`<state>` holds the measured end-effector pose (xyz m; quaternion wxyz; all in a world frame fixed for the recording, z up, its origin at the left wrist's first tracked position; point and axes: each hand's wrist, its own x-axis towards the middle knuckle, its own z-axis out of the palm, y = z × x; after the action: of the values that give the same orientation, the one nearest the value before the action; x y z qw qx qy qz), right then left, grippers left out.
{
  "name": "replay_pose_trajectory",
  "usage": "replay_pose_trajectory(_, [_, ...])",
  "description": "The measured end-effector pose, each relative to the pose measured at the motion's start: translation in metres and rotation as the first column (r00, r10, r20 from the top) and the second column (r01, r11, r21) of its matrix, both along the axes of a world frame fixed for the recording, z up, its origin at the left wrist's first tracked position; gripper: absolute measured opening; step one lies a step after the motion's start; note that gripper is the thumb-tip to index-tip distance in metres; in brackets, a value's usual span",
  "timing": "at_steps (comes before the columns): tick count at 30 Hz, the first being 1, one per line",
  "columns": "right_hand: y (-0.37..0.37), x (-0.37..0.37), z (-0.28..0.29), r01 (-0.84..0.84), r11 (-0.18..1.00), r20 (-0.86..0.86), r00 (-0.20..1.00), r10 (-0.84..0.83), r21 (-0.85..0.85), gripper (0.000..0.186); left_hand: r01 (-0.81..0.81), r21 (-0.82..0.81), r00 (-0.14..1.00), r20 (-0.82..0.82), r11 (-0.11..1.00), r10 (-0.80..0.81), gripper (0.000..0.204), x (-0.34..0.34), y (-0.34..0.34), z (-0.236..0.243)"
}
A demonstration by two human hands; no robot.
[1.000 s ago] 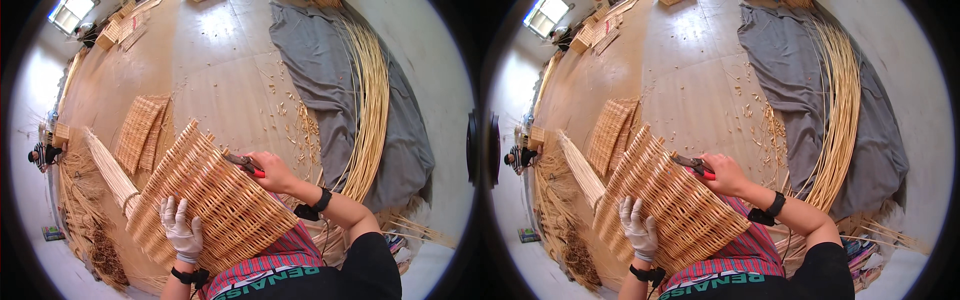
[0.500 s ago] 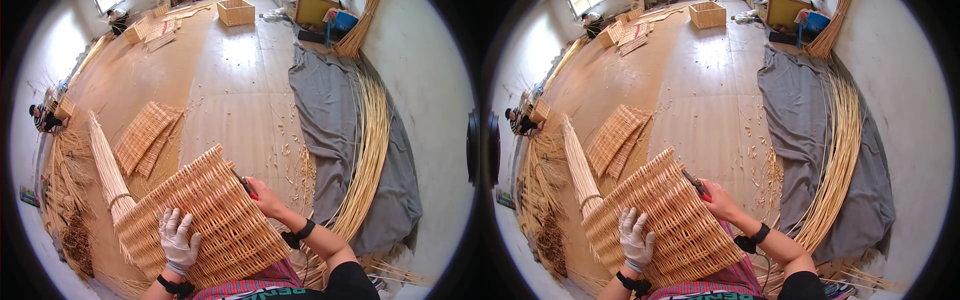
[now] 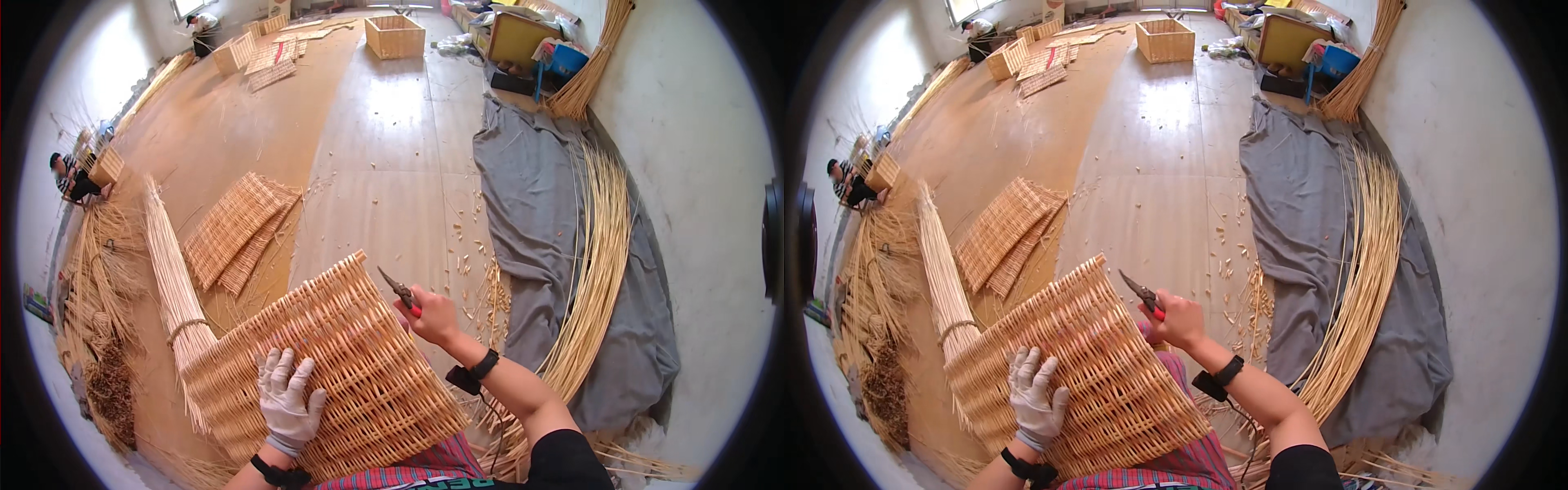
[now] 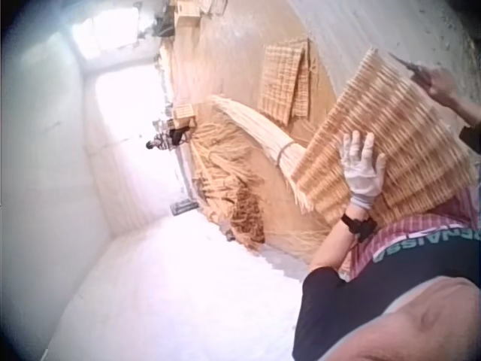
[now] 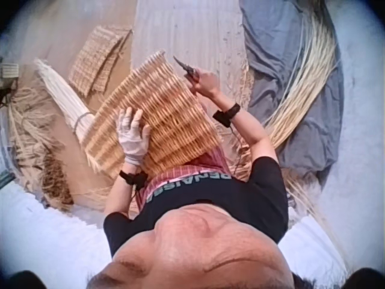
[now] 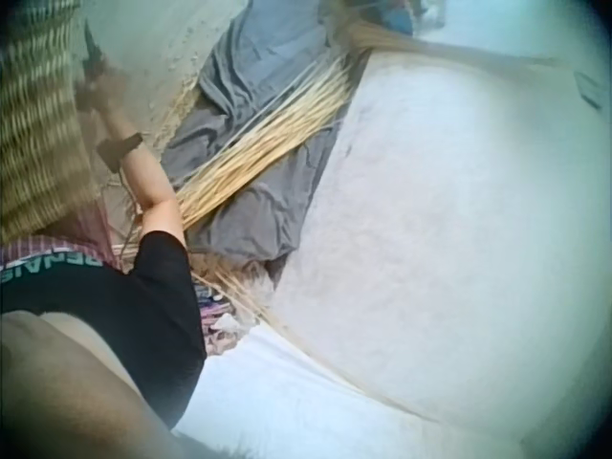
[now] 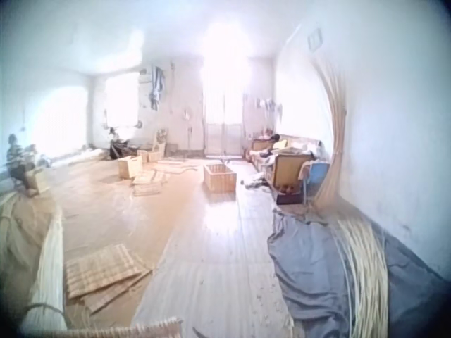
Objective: Measure and trim wicker or rattan weaving components for a basket or mat.
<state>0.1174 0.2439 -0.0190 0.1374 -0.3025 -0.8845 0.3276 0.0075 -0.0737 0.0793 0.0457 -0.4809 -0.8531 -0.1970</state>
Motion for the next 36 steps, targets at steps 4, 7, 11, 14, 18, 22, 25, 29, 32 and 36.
replay_pose_trajectory(4, [-0.01, -0.005, 0.007, -0.055, 0.935, -0.147, 0.989, 0.003, -0.349, 0.049, -0.015, -0.006, 1.0, 0.005, 1.0, 0.015, 0.053, 0.0, -0.003, -0.001])
replay_pose_trajectory(7, [-0.013, -0.015, -0.004, -0.142, 0.958, -0.273, 0.959, 0.071, -0.251, 0.062, -0.012, 0.003, 1.0, 0.001, 1.0, 0.012, 0.052, 0.0, -0.002, -0.001])
replay_pose_trajectory(11, [-0.016, -0.027, 0.002, -0.245, 0.931, -0.331, 0.932, 0.149, -0.27, 0.074, -0.001, 0.016, 1.0, 0.021, 1.0, 0.0, 0.05, 0.001, -0.002, 0.0])
replay_pose_trajectory(14, [-0.008, -0.034, -0.003, -0.254, 0.931, -0.316, 0.934, 0.166, -0.263, 0.076, -0.005, 0.021, 1.0, 0.027, 1.0, 0.004, 0.051, 0.003, 0.0, 0.001])
replay_pose_trajectory(18, [-0.003, -0.04, -0.004, -0.26, 0.942, -0.349, 0.921, 0.176, -0.213, 0.074, -0.014, 0.011, 1.0, 0.028, 1.0, 0.014, 0.051, 0.003, -0.001, 0.001])
replay_pose_trajectory(22, [-0.001, -0.041, 0.0, -0.22, 0.962, -0.323, 0.933, 0.159, -0.16, 0.065, 0.005, 0.021, 1.0, 0.017, 1.0, -0.005, 0.05, 0.001, 0.001, 0.001])
replay_pose_trajectory(25, [0.0, -0.046, 0.009, -0.171, 0.975, -0.173, 0.974, 0.146, -0.145, 0.048, -0.024, 0.019, 0.998, 0.055, 1.0, 0.022, 0.052, 0.001, -0.004, -0.001])
replay_pose_trajectory(29, [0.014, -0.057, -0.005, -0.16, 0.987, -0.115, 0.98, 0.161, 0.014, 0.041, -0.038, 0.044, 0.999, 0.033, 0.998, 0.036, 0.053, 0.0, -0.005, -0.004])
replay_pose_trajectory(32, [0.027, -0.057, -0.014, -0.111, 0.96, -0.135, 0.98, 0.149, 0.255, 0.032, -0.051, 0.037, 0.998, 0.041, 0.998, 0.049, 0.051, 0.006, -0.003, -0.001])
replay_pose_trajectory(36, [0.06, -0.032, -0.015, 0.018, 0.971, -0.007, 1.0, -0.017, 0.238, 0.032, -0.024, 0.036, 1.0, -0.003, 0.999, 0.024, 0.053, 0.006, -0.005, -0.002])
